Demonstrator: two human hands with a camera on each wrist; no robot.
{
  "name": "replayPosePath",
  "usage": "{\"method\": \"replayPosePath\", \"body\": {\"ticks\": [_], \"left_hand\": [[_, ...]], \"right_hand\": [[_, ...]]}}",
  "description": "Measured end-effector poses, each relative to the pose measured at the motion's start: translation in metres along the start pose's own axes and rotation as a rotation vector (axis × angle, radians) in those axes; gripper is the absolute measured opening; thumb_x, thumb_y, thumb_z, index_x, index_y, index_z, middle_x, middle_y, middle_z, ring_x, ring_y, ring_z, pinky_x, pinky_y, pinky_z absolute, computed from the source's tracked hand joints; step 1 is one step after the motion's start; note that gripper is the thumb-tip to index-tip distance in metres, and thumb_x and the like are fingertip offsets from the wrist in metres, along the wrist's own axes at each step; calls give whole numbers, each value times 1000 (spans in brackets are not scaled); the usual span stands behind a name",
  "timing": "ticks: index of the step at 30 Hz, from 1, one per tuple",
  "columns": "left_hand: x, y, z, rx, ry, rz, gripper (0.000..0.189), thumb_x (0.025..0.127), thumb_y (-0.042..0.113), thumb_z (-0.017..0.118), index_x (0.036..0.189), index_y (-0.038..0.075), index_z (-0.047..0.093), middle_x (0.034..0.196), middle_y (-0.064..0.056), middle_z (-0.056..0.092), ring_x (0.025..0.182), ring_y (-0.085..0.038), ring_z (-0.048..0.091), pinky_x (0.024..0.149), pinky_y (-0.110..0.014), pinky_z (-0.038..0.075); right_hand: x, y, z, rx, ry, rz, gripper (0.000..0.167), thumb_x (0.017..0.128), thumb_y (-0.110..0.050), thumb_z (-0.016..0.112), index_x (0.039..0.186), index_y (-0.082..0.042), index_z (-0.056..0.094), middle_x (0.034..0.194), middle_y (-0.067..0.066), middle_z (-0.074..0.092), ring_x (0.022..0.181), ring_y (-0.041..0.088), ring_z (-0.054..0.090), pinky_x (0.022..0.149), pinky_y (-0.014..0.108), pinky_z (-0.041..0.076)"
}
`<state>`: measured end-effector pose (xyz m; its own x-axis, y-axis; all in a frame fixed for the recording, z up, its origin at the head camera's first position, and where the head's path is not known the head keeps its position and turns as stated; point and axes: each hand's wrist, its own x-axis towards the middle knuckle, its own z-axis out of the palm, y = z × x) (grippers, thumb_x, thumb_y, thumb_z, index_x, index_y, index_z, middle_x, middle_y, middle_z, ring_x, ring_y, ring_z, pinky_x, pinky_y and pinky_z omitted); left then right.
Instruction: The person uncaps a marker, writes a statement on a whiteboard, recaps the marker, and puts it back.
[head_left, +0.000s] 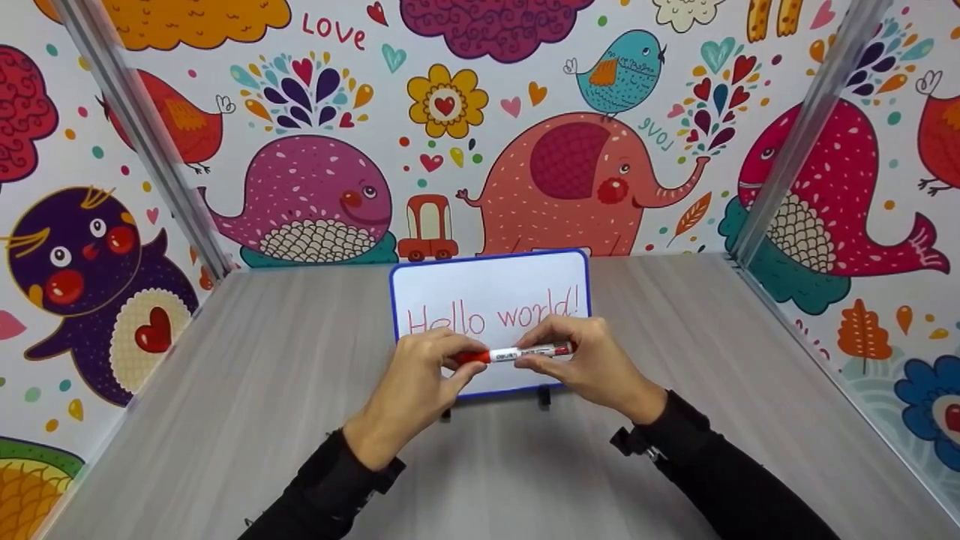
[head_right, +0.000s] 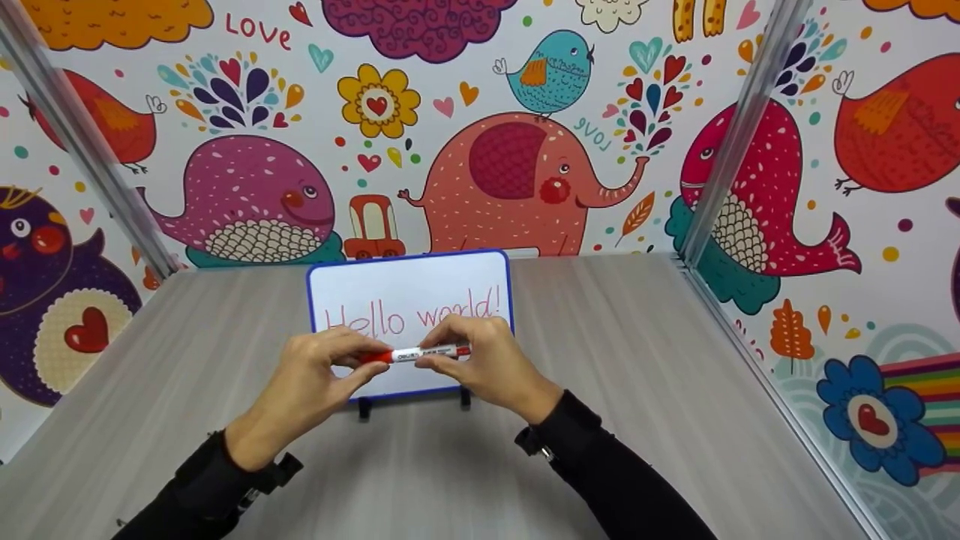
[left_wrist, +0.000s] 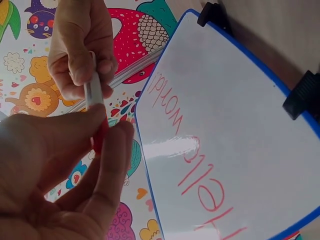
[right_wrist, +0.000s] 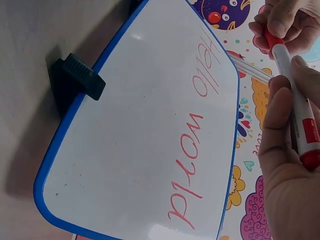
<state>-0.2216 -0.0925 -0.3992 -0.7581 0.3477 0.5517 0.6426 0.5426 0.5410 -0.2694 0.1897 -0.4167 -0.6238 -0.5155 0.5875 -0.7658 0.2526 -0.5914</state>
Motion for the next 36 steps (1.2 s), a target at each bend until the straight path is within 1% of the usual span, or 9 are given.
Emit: {"method": "replayPosePath", "body": {"ticks": [4, 11, 16, 24, 30, 36], "left_hand": [[0, -1, 1, -18, 13, 6, 12, 100, 5, 92, 112, 7, 91, 104, -6, 89, 95, -18, 86, 86, -32, 75], [-3, -4, 5, -37, 38, 21, 12, 99, 7, 93, 111, 7, 91, 103, -5, 88, 91, -16, 85, 83, -32, 74], [-4, -6, 6, -61, 56, 47, 12, 98, 7, 94, 110, 7, 92, 101, -4, 88, 90, -15, 84, 81, -30, 74], [-3, -3, 5, -37, 88, 83, 15, 96, 6, 95, 110, 8, 92, 100, -4, 89, 90, -15, 82, 80, -29, 72], [-5, -4, 10, -24, 113, 99, 13, 95, 2, 95, 108, 6, 92, 98, -6, 88, 86, -16, 81, 78, -29, 72], [-6, -5, 15, -22, 130, 101, 11, 96, 0, 94, 106, 4, 91, 97, -7, 88, 84, -17, 80, 76, -30, 71]], "right_hand": [[0, 2, 1, -24, 2, -43, 22, 98, -16, 94, 119, -11, 87, 111, 5, 90, 101, 22, 90, 94, 26, 71], [-1, 2, 3, -43, 2, -91, 30, 93, 0, 96, 119, -11, 87, 111, 3, 90, 100, 20, 90, 92, 26, 72], [-1, 2, 5, -37, -3, -106, 28, 93, -1, 96, 118, -11, 87, 110, 3, 90, 97, 18, 88, 90, 25, 72], [1, 1, 5, -22, 4, -140, 32, 93, 5, 94, 119, -11, 86, 112, 6, 90, 97, 24, 89, 91, 25, 72], [2, 0, 6, -24, 13, -162, 29, 93, 3, 95, 118, -9, 85, 111, 7, 90, 97, 28, 90, 89, 28, 73], [1, 1, 10, -15, 8, -138, 22, 97, -5, 94, 117, -9, 84, 112, 7, 90, 101, 25, 90, 90, 28, 73]]}}
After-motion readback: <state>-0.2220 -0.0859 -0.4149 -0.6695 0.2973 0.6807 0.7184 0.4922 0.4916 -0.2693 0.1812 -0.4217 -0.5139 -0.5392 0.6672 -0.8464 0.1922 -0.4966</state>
